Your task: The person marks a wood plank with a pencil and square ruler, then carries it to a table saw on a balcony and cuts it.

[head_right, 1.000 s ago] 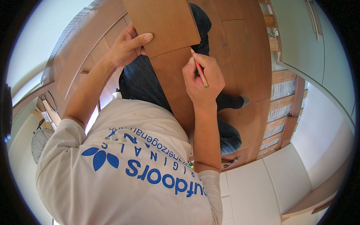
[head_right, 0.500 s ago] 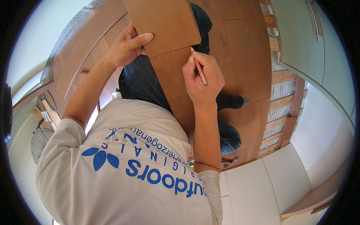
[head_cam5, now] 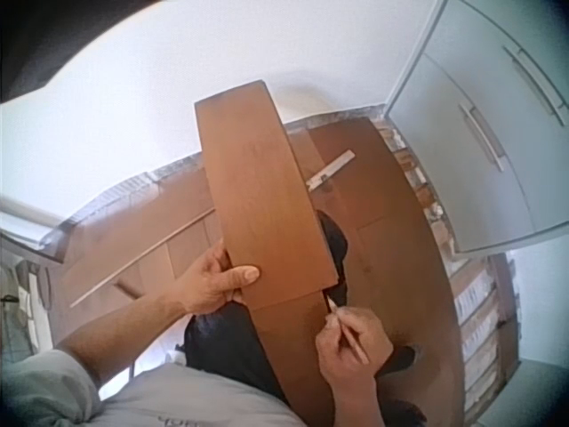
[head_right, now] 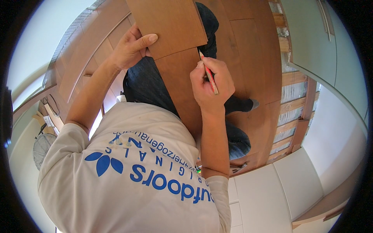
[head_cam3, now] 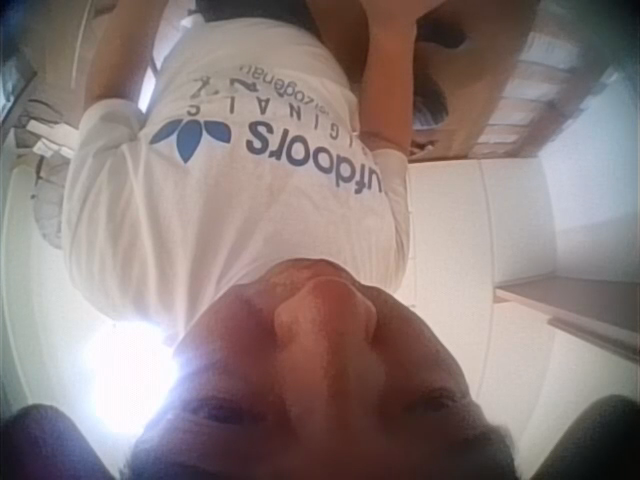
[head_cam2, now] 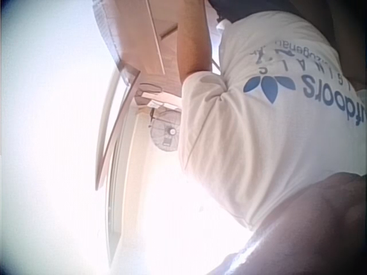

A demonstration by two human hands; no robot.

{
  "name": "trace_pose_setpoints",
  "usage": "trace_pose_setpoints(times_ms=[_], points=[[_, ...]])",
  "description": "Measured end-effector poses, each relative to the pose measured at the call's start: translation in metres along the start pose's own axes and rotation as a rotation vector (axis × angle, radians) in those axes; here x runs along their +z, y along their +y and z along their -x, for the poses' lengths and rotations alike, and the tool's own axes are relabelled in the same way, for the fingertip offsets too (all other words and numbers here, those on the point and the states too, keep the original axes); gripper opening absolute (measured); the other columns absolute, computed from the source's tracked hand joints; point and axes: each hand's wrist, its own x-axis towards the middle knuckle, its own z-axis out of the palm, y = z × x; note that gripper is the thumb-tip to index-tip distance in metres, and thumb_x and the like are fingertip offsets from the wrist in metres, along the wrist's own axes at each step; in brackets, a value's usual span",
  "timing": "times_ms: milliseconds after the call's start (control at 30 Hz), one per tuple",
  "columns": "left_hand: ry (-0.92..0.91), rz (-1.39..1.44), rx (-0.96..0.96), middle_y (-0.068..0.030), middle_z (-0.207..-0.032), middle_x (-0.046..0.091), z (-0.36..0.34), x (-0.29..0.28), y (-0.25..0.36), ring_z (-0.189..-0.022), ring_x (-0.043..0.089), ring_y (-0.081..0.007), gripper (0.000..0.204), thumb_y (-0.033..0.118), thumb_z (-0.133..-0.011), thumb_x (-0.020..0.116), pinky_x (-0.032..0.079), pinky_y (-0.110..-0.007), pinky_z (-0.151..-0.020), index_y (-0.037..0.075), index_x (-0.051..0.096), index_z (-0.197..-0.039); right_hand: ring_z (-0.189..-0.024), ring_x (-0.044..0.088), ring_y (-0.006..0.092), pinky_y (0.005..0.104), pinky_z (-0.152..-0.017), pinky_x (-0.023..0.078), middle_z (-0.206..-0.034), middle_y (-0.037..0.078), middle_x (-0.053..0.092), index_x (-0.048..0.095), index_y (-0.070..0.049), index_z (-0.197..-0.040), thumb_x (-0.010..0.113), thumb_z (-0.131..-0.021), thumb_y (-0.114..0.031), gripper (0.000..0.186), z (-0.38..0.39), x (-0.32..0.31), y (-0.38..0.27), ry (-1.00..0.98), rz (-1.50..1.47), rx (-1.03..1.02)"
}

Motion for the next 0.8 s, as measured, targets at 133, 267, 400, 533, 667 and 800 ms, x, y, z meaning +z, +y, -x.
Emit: trace_pose_setpoints(times_ms=[133, 267, 400, 533, 667, 800], points=[[-0.055, 0.002, 0.006, -0.0014, -0.127, 0.063, -0.002, -0.003, 0.002, -0.108, 0.065, -0.0117, 0.057, 0.021, -0.099, 0.072, 0.057, -0.026, -0.073, 0.013, 0.044, -0.148, -0.071, 0.069, 0.0235, 0.0303, -0.064, 0.056, -0.086, 0.015, 0.071, 0.067, 0.001, -0.101, 0.069, -0.084, 0.008, 0.018, -0.003, -0.001, 0.001, 0.023, -0.018, -0.029], [-0.060, 0.016, -0.020, -0.0028, -0.130, 0.061, -0.003, 0.000, 0.006, -0.111, 0.064, -0.0144, 0.055, 0.020, -0.101, 0.068, 0.058, -0.029, -0.076, 0.012, 0.042, -0.148, -0.075, 0.069, 0.0246, 0.0316, -0.067, 0.057, -0.090, 0.016, 0.071, 0.067, 0.002, -0.109, 0.063, -0.093, 0.004, 0.017, -0.002, -0.020, -0.009, 0.018, 0.079, -0.009], [-0.049, 0.078, -0.046, -0.0035, -0.131, 0.060, -0.003, 0.002, 0.003, -0.112, 0.063, -0.0157, 0.056, 0.020, -0.100, 0.068, 0.056, -0.030, -0.077, 0.013, 0.041, -0.149, -0.082, 0.069, 0.0246, 0.0316, -0.076, 0.056, -0.093, 0.015, 0.072, 0.064, 0.003, -0.121, 0.056, -0.100, 0.000, 0.022, 0.023, -0.064, -0.022, 0.004, 0.178, 0.194], [-0.056, 0.050, -0.038, -0.0037, -0.129, 0.060, -0.005, -0.003, -0.002, -0.107, 0.063, -0.0153, 0.058, 0.019, -0.100, 0.069, 0.055, -0.028, -0.073, 0.014, 0.040, -0.150, -0.098, 0.068, 0.0271, 0.0332, -0.090, 0.054, -0.115, 0.018, 0.067, 0.060, 0.004, -0.126, 0.056, -0.101, -0.002, 0.027, 0.091, -0.135, -0.030, -0.060, 0.350, 0.406], [0.009, 0.066, -0.063, -0.0027, -0.126, 0.060, 0.000, 0.004, 0.002, -0.102, 0.064, -0.0150, 0.061, 0.018, -0.098, 0.071, 0.054, -0.028, -0.069, 0.014, 0.039, -0.150, -0.107, 0.063, 0.0221, 0.0310, -0.097, 0.049, -0.129, 0.015, 0.060, 0.057, 0.004, -0.133, 0.057, -0.102, -0.006, 0.033, 0.206, -0.229, -0.037, 0.023, 0.513, 0.556], [-0.033, 0.099, -0.084, -0.0038, -0.129, 0.060, 0.000, 0.005, 0.012, -0.107, 0.065, -0.0164, 0.063, 0.019, -0.097, 0.072, 0.059, -0.032, -0.075, 0.015, 0.039, -0.150, -0.092, 0.057, 0.0188, 0.0306, -0.088, 0.048, -0.110, 0.011, 0.064, 0.057, 0.002, -0.131, 0.057, -0.107, -0.032, 0.042, 0.299, -0.302, -0.068, 0.002, 0.560, 0.928]])
